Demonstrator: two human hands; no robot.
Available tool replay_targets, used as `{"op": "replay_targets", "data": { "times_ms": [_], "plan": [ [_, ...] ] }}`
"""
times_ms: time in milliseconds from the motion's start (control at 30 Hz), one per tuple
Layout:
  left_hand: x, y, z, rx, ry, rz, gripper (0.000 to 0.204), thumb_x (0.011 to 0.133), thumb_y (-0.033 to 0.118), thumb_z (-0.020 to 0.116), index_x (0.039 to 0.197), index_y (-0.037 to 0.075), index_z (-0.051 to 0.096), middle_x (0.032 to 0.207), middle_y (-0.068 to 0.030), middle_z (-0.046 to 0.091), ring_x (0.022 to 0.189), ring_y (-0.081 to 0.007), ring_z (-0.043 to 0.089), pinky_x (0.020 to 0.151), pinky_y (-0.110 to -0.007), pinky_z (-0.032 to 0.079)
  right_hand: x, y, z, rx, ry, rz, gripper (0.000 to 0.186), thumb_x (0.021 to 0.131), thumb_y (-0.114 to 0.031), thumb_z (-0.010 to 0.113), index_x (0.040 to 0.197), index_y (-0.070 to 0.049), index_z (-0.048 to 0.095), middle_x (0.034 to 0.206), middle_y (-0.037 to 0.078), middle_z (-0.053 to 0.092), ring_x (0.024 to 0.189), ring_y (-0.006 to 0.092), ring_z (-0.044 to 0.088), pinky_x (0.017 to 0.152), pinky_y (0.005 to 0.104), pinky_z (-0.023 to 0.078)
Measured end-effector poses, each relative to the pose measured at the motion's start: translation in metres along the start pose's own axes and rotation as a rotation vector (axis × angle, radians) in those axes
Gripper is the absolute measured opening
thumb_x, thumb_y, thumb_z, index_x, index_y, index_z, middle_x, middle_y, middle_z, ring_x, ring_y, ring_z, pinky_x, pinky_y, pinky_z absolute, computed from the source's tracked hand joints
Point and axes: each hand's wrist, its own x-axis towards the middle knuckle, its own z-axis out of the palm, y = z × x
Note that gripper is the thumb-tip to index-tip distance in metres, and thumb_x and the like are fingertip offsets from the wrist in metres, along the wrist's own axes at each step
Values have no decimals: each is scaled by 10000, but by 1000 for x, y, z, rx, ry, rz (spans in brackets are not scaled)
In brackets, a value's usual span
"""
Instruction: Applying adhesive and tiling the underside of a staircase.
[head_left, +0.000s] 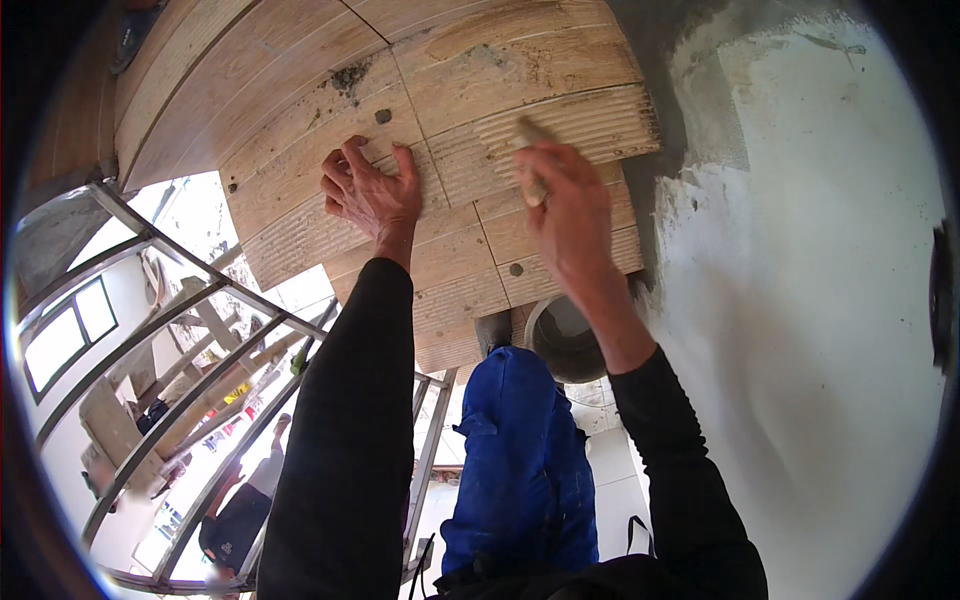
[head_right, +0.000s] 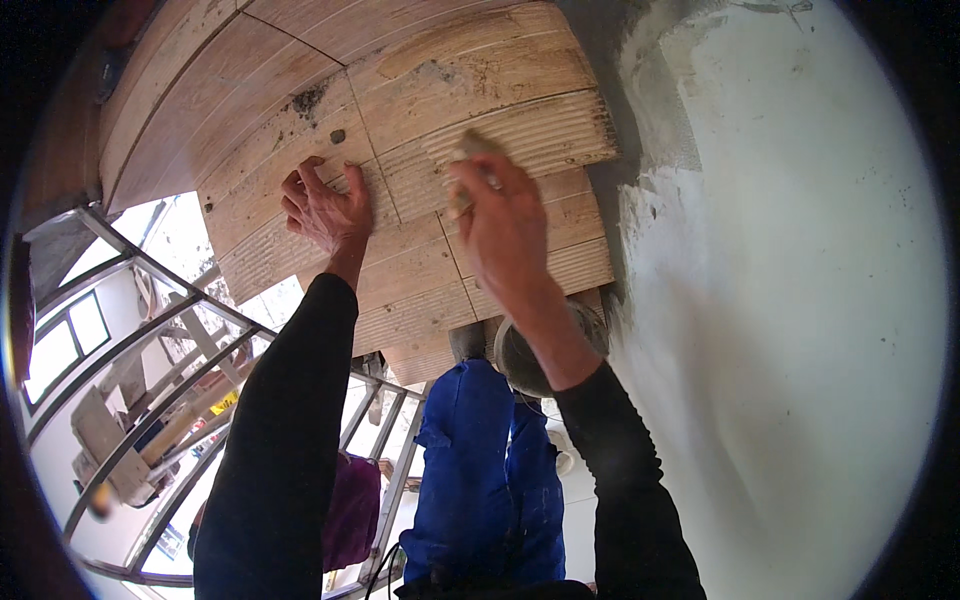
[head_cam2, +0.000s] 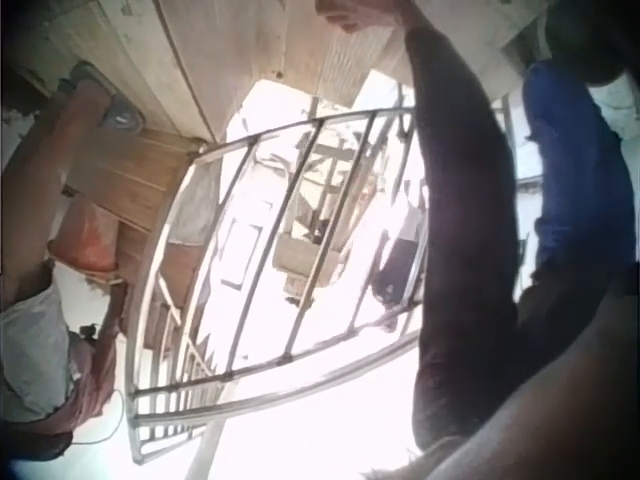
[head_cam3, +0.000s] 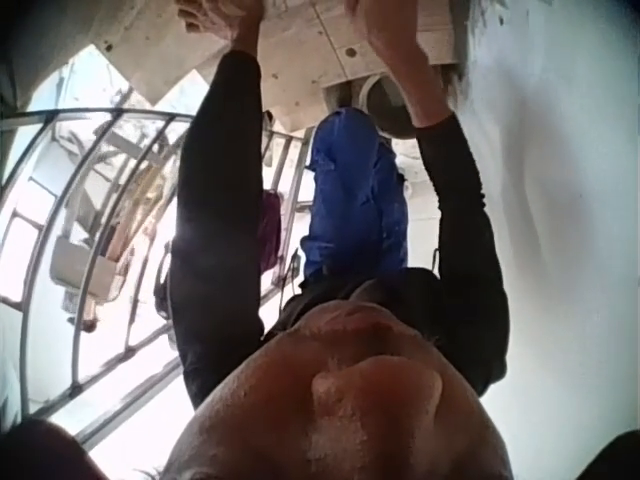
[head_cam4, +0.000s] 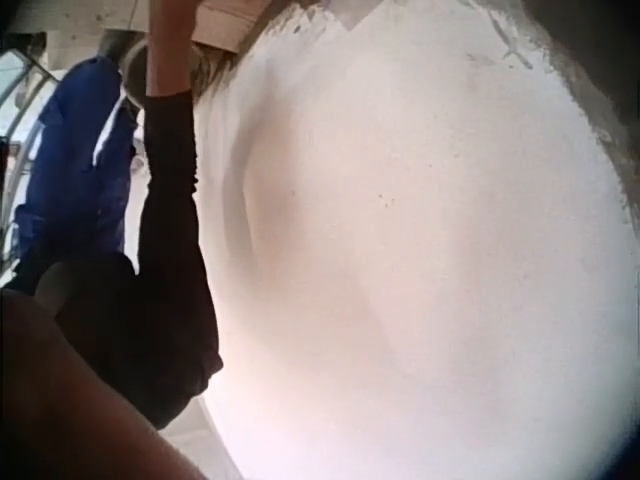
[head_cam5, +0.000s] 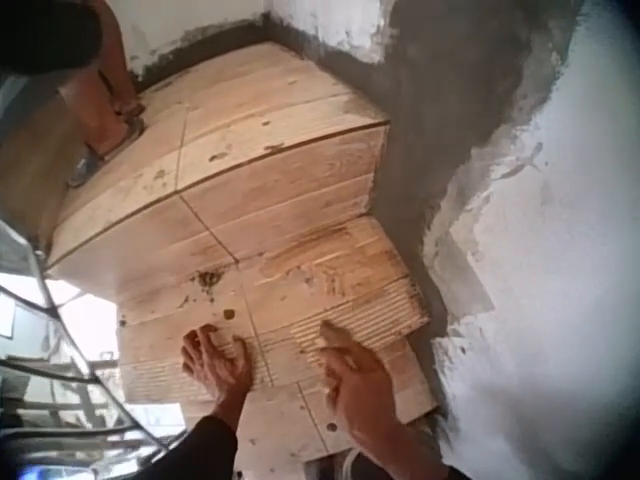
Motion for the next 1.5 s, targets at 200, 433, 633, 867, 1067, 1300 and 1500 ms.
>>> {"op": "replay_targets", "data": {
  "times_ms": [200, 433, 633, 867, 1067, 1300, 1500],
  "plan": [
    [-1, 12, 0, -23, -17, -2, 491, 841, 465, 712, 1221, 191, 566, 1292, -103, 470, 1260, -358, 428, 1012, -563, 322, 39, 29, -21, 17, 307, -16, 365, 789, 29, 737, 1109, -145, 738, 1177, 101, 713, 1047, 324, 687, 948, 466, 547],
    [-2, 0, 2, 18, 20, 24, 491, 845, 468, 705, 1227, 193, 568, 1293, -102, 471, 1253, -351, 433, 993, -560, 325, 15, -15, 29, 167, 38, -75, 358, 732, 32, 785, 1042, -133, 715, 1110, 84, 732, 1019, 318, 710, 897, 453, 553],
    [0, 11, 2, 13, 14, 14, 489, 852, 476, 699, 1232, 197, 569, 1286, -96, 474, 1224, -342, 450, 989, -546, 321, 52, 34, -21, -165, 371, 33, 346, 771, 10, 755, 1072, -156, 718, 1164, 52, 722, 1088, 314, 697, 885, 475, 508],
    [-1, -6, 7, 54, 30, 27, 493, 850, 480, 699, 1229, 191, 572, 1262, -97, 480, 1211, -339, 455, 990, -545, 320, 3, 14, -2, 212, 34, 47, 453, 750, 15, 756, 1138, -215, 725, 1275, 45, 680, 1158, 317, 643, 973, 497, 416],
    [-1, 2, 6, 38, 22, 20, 502, 854, 501, 695, 1227, 186, 576, 1255, -108, 485, 1212, -344, 457, 987, -550, 327, -22, 43, -19, 62, 82, 57, 483, 697, 28, 786, 1107, -223, 739, 1302, 45, 669, 1211, 317, 610, 976, 500, 423],
    [-4, 1, 10, 45, 13, 19, 500, 860, 501, 694, 1235, 191, 580, 1261, -112, 488, 1207, -351, 469, 978, -553, 336, 12, 73, -52, -46, 225, 165, 398, 767, 15, 748, 1101, -201, 728, 1277, 71, 687, 1163, 349, 639, 964, 501, 460],
    [-2, 0, 9, 59, 41, 37, 499, 859, 497, 697, 1236, 191, 582, 1261, -109, 492, 1203, -347, 472, 969, -551, 337, 28, 65, -48, -207, 310, 30, 400, 760, 53, 701, 1087, -177, 722, 1218, 92, 708, 1088, 353, 664, 916, 501, 503]
  ]
}}
